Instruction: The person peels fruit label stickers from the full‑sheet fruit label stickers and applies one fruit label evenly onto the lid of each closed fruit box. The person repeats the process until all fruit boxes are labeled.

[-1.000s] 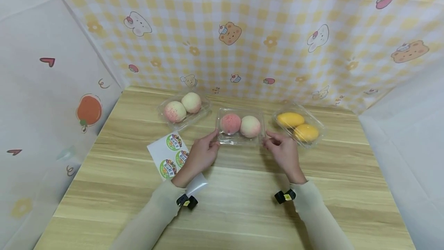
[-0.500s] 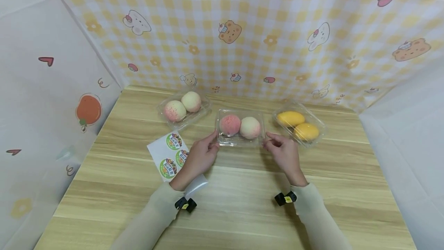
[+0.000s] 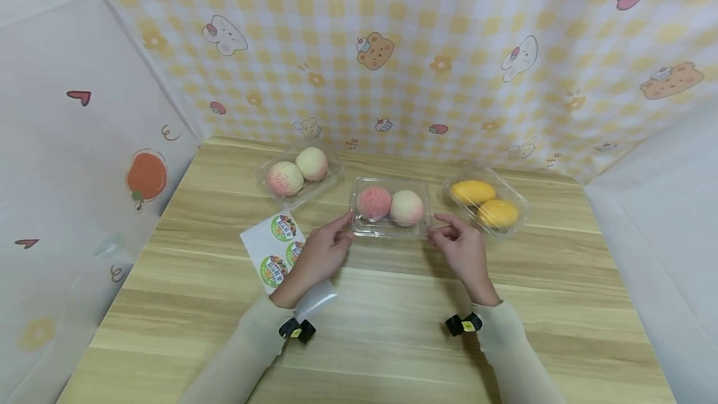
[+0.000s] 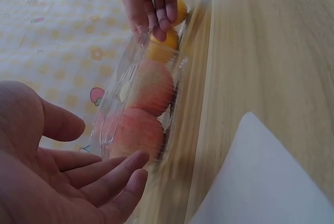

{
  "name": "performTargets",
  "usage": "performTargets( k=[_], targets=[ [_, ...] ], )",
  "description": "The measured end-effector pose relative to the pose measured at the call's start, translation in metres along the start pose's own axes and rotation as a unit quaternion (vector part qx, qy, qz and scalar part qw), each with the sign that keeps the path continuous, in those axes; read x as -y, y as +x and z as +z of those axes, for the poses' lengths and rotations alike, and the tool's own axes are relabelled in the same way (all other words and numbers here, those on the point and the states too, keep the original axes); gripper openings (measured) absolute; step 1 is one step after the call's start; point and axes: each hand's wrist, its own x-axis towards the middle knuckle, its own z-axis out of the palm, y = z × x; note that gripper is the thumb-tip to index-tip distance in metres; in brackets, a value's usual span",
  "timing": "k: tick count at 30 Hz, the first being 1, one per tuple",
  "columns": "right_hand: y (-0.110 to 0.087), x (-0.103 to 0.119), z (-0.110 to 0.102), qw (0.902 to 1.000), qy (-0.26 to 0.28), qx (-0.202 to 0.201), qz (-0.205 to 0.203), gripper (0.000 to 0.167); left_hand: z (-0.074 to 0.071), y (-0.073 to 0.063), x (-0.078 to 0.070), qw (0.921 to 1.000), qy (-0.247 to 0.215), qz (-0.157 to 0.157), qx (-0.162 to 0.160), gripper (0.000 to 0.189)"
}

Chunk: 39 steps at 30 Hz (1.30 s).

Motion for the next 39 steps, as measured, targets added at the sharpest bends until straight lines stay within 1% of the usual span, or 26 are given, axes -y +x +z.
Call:
performTargets(
  k=[4,6,10,14,17,19,22,24,26,29,32,35,39],
  targets=[
    [0.002,-0.001,-0.002,0.9999,-0.002,0.01,0.006,0.031,-0.003,-0.002,0.004,1.0,0.002,0.006,0.004,0.055],
    [0.003,-0.001,-0.003,0.9998,-0.001,0.016,0.007,0.031,-0.004,-0.004,0.007,0.9999,0.002,0.01,0.001,0.055],
    [0.003,0.0,-0.004,0.9995,0.002,0.03,0.01,0.031,-0.01,-0.012,0.012,0.9999,-0.006,0.015,-0.002,0.051],
    [0.003,0.001,-0.006,0.999,-0.002,0.042,0.016,0.031,-0.022,-0.022,0.021,0.9996,-0.007,0.027,-0.003,0.043],
    [0.005,0.001,-0.008,0.9985,-0.005,0.05,0.019,0.031,-0.035,-0.028,0.03,0.9989,0.003,0.043,-0.017,0.037],
    [0.006,0.001,-0.009,0.9983,-0.007,0.055,0.019,0.032,-0.046,-0.031,0.036,0.9984,0.017,0.045,-0.031,0.034],
    [0.007,0.001,-0.01,0.998,-0.009,0.06,0.018,0.031,-0.063,-0.034,0.043,0.9972,0.043,0.032,-0.053,0.032],
    [0.008,0.001,-0.01,0.9979,-0.009,0.062,0.018,0.031,-0.075,-0.034,0.047,0.9962,0.059,0.014,-0.063,0.033],
    [0.008,0.001,-0.011,0.9977,-0.01,0.064,0.018,0.03,-0.086,-0.033,0.052,0.9951,0.073,-0.005,-0.066,0.037],
    [0.007,0.0,-0.011,0.9976,-0.013,0.066,0.018,0.029,-0.099,-0.03,0.058,0.9926,0.101,-0.032,-0.058,0.048],
    [0.007,-0.001,-0.011,0.9973,-0.017,0.069,0.018,0.029,-0.11,-0.027,0.066,0.9875,0.142,-0.049,-0.048,0.063],
    [0.006,-0.001,-0.011,0.9971,-0.02,0.071,0.018,0.029,-0.116,-0.023,0.073,0.9809,0.178,-0.068,-0.039,0.076],
    [0.006,-0.001,-0.011,0.9969,-0.027,0.072,0.019,0.03,-0.121,-0.021,0.079,0.9747,0.204,-0.09,-0.02,0.088]
  ],
)
